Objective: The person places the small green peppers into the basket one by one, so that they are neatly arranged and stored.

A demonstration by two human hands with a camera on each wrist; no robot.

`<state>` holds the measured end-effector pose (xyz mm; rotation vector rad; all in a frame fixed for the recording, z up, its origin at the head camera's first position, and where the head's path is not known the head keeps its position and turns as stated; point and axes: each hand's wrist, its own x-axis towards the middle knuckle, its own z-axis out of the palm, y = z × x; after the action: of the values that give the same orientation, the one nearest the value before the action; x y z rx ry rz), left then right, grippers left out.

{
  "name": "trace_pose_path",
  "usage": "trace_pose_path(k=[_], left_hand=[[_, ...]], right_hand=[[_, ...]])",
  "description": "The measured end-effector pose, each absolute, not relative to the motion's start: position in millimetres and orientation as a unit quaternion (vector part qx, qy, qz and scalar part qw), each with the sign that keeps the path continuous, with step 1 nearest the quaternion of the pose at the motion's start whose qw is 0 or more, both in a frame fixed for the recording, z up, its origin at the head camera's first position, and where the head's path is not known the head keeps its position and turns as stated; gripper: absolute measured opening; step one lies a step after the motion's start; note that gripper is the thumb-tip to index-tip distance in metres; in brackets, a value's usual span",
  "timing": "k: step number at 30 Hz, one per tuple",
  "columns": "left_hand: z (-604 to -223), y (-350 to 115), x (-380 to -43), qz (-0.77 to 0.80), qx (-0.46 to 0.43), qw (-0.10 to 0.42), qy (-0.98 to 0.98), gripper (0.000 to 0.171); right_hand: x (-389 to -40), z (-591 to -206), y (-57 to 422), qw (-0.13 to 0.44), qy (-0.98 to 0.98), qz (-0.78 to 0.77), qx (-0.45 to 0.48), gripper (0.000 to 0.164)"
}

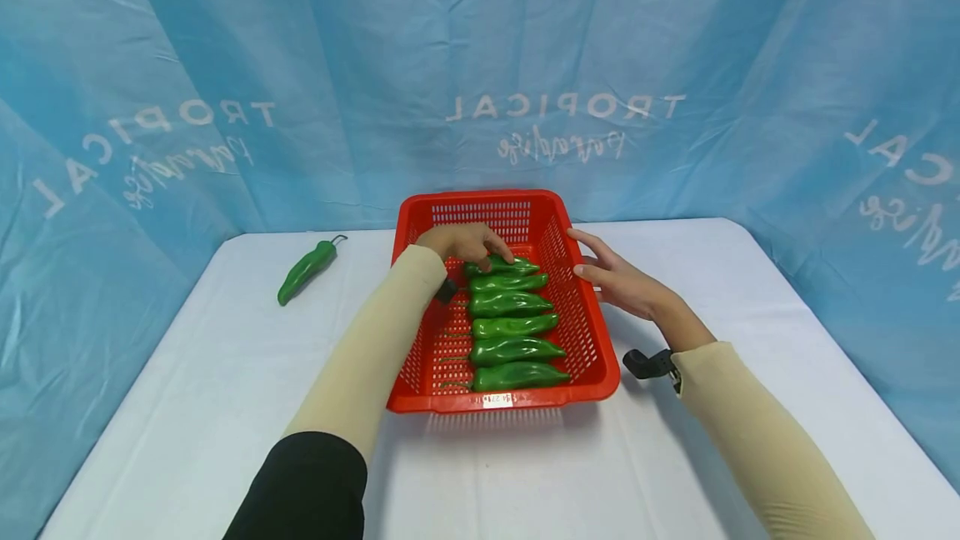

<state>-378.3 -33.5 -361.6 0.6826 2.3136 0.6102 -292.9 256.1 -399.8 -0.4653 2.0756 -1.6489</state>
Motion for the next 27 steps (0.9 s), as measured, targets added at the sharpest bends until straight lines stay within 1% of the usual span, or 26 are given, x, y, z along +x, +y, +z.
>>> trace_pose_path(k=[6, 11, 20, 24, 27], left_hand=[[-355, -40, -379, 0.253, 0.270, 0.330, 0.868, 0.045], [-338, -51, -374, 0.279, 0.299, 0.311, 0.858, 0.049], [-305, -94, -349, 0.297, 0.369, 0.192, 0.860, 0.039], [-302, -128, -332, 0.289, 0.357, 0.155, 0.875, 0.039], [-304, -162, -319, 0.290, 0.316, 0.146, 0.891, 0.040]], right_hand=[[-294, -401, 256, 0.225, 0.753, -0.594, -0.170, 0.070], [-294, -401, 256, 0.223, 0.758, -0.590, -0.168, 0.070], [-292, -400, 256, 0.221, 0.765, -0.584, -0.158, 0.072], [-293, -401, 256, 0.223, 0.763, -0.585, -0.159, 0.072], [-294, -400, 257, 0.224, 0.762, -0.585, -0.165, 0.071]])
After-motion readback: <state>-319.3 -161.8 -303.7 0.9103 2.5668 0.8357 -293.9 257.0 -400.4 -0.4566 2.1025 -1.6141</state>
